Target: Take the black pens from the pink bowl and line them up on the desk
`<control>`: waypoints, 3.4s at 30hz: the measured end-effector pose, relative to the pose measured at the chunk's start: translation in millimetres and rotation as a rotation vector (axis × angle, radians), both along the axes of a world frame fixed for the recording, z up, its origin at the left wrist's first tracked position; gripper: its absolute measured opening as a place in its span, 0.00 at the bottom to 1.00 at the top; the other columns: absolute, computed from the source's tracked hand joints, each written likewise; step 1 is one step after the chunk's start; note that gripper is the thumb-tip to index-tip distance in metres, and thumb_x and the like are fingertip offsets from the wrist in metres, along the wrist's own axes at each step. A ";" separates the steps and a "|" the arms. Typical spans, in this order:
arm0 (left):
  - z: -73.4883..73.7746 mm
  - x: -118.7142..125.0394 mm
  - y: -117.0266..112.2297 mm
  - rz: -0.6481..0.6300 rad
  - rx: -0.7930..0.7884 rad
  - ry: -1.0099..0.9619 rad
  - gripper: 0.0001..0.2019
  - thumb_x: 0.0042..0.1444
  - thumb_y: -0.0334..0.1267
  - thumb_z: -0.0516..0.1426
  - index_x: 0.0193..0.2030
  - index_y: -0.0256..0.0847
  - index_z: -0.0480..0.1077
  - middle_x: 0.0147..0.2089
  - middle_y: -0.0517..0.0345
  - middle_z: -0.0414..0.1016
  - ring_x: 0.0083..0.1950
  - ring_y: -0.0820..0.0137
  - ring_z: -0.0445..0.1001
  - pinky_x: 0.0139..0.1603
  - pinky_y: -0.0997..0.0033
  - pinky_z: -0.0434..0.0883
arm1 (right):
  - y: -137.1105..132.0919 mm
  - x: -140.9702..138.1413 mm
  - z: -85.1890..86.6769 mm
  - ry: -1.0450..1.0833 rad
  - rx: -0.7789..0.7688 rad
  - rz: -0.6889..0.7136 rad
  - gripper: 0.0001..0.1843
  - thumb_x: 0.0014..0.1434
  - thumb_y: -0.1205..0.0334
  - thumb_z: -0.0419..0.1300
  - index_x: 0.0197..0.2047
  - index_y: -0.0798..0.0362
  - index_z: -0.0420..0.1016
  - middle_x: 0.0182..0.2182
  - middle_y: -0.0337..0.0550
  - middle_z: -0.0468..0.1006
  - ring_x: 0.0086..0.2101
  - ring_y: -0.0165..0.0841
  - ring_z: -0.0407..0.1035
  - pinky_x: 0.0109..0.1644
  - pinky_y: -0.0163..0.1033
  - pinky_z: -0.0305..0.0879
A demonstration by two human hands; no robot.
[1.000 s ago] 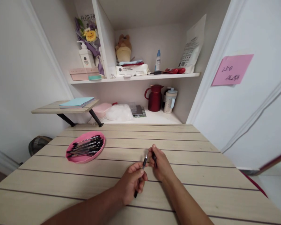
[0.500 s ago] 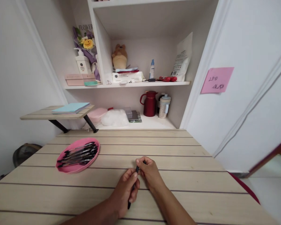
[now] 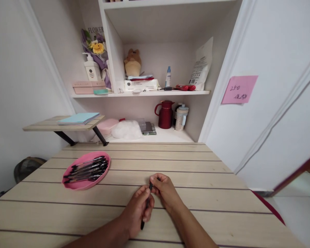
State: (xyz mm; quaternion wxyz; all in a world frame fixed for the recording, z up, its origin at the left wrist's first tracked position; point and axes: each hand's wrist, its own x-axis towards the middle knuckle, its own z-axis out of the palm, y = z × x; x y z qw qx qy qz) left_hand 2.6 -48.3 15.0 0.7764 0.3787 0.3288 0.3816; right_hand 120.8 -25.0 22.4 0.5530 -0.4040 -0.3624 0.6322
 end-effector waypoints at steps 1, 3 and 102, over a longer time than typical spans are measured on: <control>0.2 0.0 0.0 -0.006 0.004 -0.003 0.17 0.49 0.53 0.53 0.35 0.41 0.57 0.21 0.68 0.62 0.12 0.85 0.49 0.13 0.80 0.43 | -0.2 0.7 0.5 0.020 0.004 0.018 0.17 0.41 0.52 0.66 0.23 0.56 0.67 0.14 0.34 0.65 0.15 0.20 0.52 0.17 0.28 0.41; 0.9 -0.1 -0.2 -0.010 0.011 -0.005 0.17 0.50 0.53 0.52 0.36 0.41 0.57 0.21 0.68 0.62 0.12 0.85 0.50 0.13 0.80 0.43 | -0.7 1.7 1.1 0.069 0.005 0.042 0.17 0.42 0.50 0.65 0.26 0.56 0.70 0.15 0.34 0.65 0.15 0.20 0.51 0.17 0.28 0.40; -24.6 0.2 36.4 0.069 0.073 0.092 0.16 0.38 0.45 0.62 0.30 0.36 0.67 0.24 0.62 0.68 0.19 0.80 0.62 0.23 0.76 0.56 | 139.6 280.5 -17.2 -1.795 -0.255 -0.440 0.08 0.43 0.62 0.57 0.28 0.54 0.74 0.34 0.52 0.77 0.35 0.40 0.71 0.30 0.36 0.60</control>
